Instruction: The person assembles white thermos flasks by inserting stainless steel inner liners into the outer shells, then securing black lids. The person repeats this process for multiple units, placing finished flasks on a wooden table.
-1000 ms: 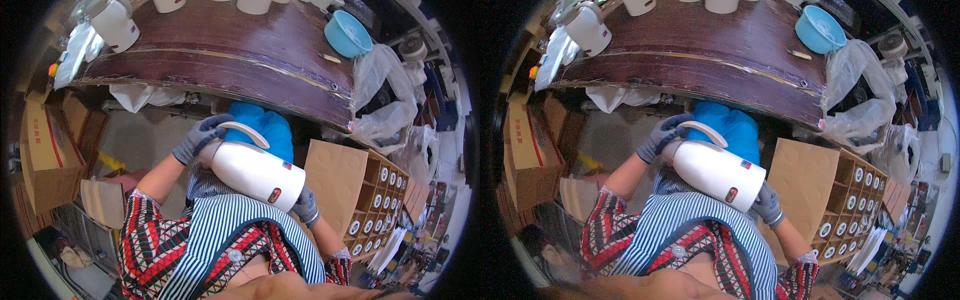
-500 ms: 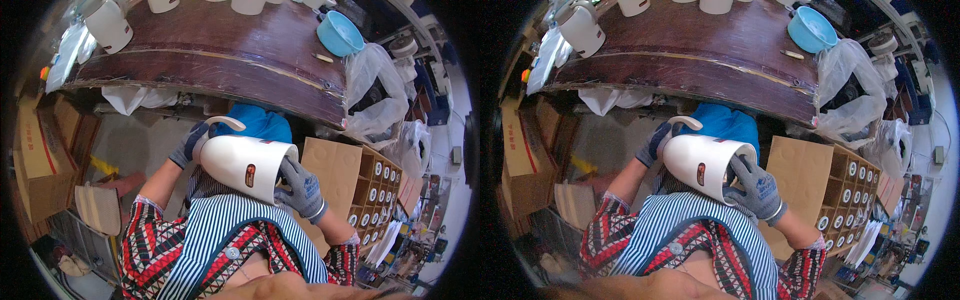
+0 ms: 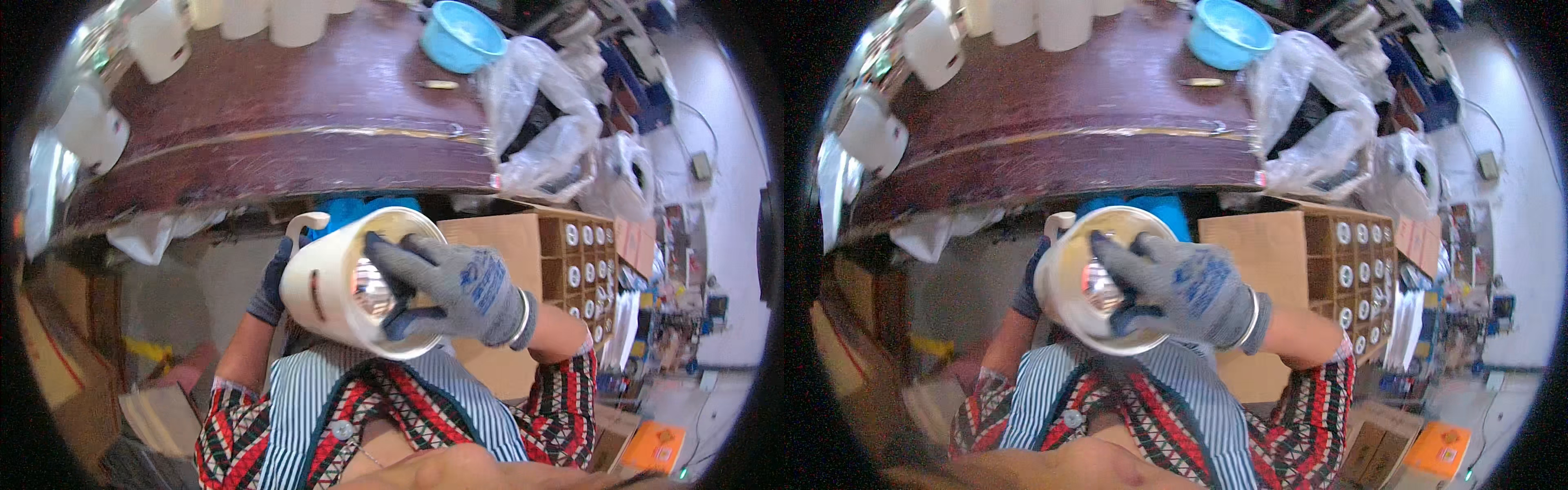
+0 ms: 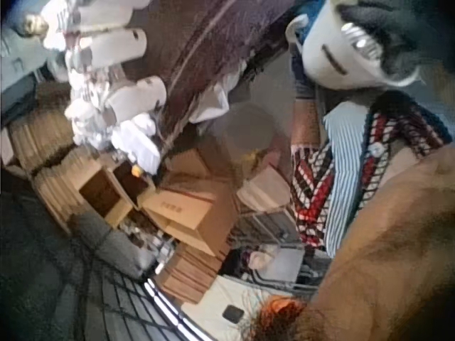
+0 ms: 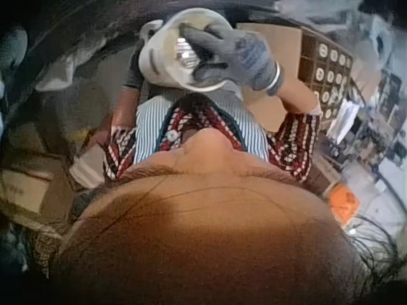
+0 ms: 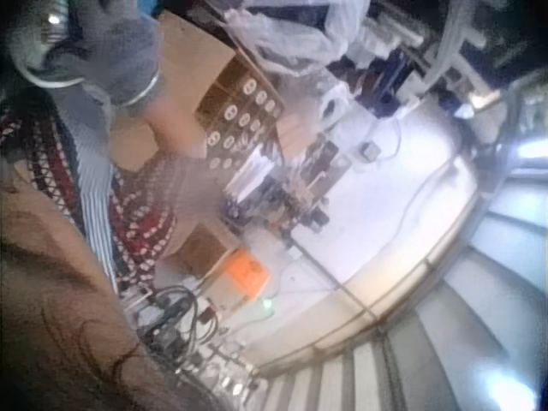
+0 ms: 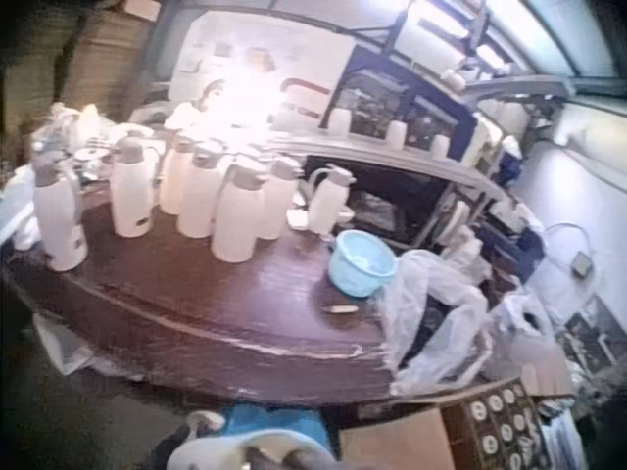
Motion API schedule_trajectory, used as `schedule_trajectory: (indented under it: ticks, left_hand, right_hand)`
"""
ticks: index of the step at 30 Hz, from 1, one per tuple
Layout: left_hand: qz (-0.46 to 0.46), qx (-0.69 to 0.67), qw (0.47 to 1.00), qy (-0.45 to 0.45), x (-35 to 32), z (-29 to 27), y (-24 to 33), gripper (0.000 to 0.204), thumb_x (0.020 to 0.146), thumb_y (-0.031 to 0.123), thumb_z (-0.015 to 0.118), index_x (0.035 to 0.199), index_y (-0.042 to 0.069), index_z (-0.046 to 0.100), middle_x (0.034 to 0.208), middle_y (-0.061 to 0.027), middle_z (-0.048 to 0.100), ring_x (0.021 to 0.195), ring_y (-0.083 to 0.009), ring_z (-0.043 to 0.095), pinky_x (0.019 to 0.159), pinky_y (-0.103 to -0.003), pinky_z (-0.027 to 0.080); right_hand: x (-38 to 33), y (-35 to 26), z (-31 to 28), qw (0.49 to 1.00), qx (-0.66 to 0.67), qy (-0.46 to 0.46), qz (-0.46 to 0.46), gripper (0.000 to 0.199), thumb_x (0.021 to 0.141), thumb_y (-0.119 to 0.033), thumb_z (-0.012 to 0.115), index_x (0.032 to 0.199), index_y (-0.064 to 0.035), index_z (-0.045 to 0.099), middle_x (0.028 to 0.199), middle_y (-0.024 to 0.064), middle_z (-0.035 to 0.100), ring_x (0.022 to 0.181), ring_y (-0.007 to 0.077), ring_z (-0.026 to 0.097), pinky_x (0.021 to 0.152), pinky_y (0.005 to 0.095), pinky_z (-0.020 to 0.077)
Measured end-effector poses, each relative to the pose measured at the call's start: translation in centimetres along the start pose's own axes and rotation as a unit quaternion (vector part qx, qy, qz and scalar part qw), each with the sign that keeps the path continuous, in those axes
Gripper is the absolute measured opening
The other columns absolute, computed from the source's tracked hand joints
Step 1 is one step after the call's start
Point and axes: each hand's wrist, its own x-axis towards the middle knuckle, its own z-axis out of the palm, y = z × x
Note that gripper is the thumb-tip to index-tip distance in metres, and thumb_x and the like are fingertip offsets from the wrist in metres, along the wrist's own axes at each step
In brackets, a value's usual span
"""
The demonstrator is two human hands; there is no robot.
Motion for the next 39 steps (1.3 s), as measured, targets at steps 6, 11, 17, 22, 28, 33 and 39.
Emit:
schedule_trajectory:
  ticks: [6,11,17,22,28,33,39]
  left_hand:
    - [0.096,0.334,0.937,0.021,0.3,8.2,0.1,0.045,0.105,0.023,0.060,0.145,0.004,0.056,0.141,-0.0115,0.061,0.123,-0.0216,0.062,0.107,-0.037,0.050]
    - [0.150,0.599,0.779,0.109,-0.5,13.1,2.5,0.044,0.100,0.024,0.066,0.140,0.006,0.060,0.129,-0.0117,0.069,0.115,-0.0218,0.067,0.100,-0.037,0.053]
    - [0.125,0.758,0.605,0.209,-0.2,11.8,3.3,0.036,0.098,0.025,0.063,0.129,0.007,0.064,0.121,-0.0218,0.069,0.107,-0.0411,0.068,0.091,-0.047,0.053]
    - [0.119,0.770,0.587,0.219,-0.7,13.4,3.2,0.037,0.100,0.027,0.058,0.129,0.005,0.063,0.120,-0.0231,0.069,0.108,-0.0422,0.067,0.093,-0.047,0.052]
    - [0.081,0.776,0.557,0.285,-1.9,11.7,3.0,0.038,0.101,0.028,0.056,0.129,0.004,0.062,0.120,-0.0238,0.069,0.109,-0.0424,0.066,0.094,-0.047,0.051]
    - [0.106,0.765,0.561,0.298,-0.7,9.4,3.0,0.039,0.101,0.029,0.055,0.130,0.003,0.061,0.121,-0.0241,0.067,0.111,-0.0428,0.064,0.095,-0.048,0.050]
    - [0.202,0.770,0.526,0.300,-0.2,7.8,2.3,0.042,0.101,0.029,0.052,0.133,0.002,0.058,0.126,-0.0227,0.062,0.114,-0.0441,0.059,0.098,-0.051,0.046]
  right_hand:
    - [1.4,0.6,-3.1,0.998,-0.016,-0.040,0.038,0.085,0.084,-0.063,0.073,0.148,-0.0101,0.053,0.115,0.0163,0.072,0.087,0.0308,0.074,0.067,0.0380,0.0588]
    - [3.6,6.3,-4.3,0.994,0.086,-0.072,-0.018,0.086,0.077,-0.062,0.078,0.144,-0.0116,0.057,0.120,0.0162,0.072,0.091,0.0316,0.075,0.073,0.0384,0.0582]
    - [2.8,15.7,0.3,0.975,0.202,-0.091,0.002,0.081,0.078,-0.052,0.079,0.146,-0.0167,0.053,0.124,0.0210,0.068,0.108,0.0362,0.070,0.092,0.0421,0.0545]
    - [5.1,20.0,3.7,0.958,0.234,-0.150,0.072,0.072,0.088,-0.050,0.071,0.149,-0.0175,0.051,0.127,0.0202,0.068,0.109,0.0368,0.069,0.093,0.0440,0.0529]
    - [4.2,35.9,-1.9,0.812,0.385,0.180,0.401,0.024,0.095,-0.024,0.064,0.108,-0.0084,0.077,0.106,0.0159,0.076,0.096,0.0314,0.072,0.082,0.0373,0.0562]
    - [-0.5,58.9,6.5,0.744,-0.027,0.232,0.626,0.059,0.090,-0.041,0.060,0.136,-0.0035,0.057,0.130,0.0293,0.065,0.122,0.0451,0.061,0.104,0.0504,0.0483]
    - [-1.9,58.7,3.5,0.768,0.025,0.209,0.605,0.044,0.081,-0.036,0.072,0.117,-0.0122,0.075,0.120,0.0176,0.074,0.115,0.0365,0.068,0.098,0.0441,0.0522]
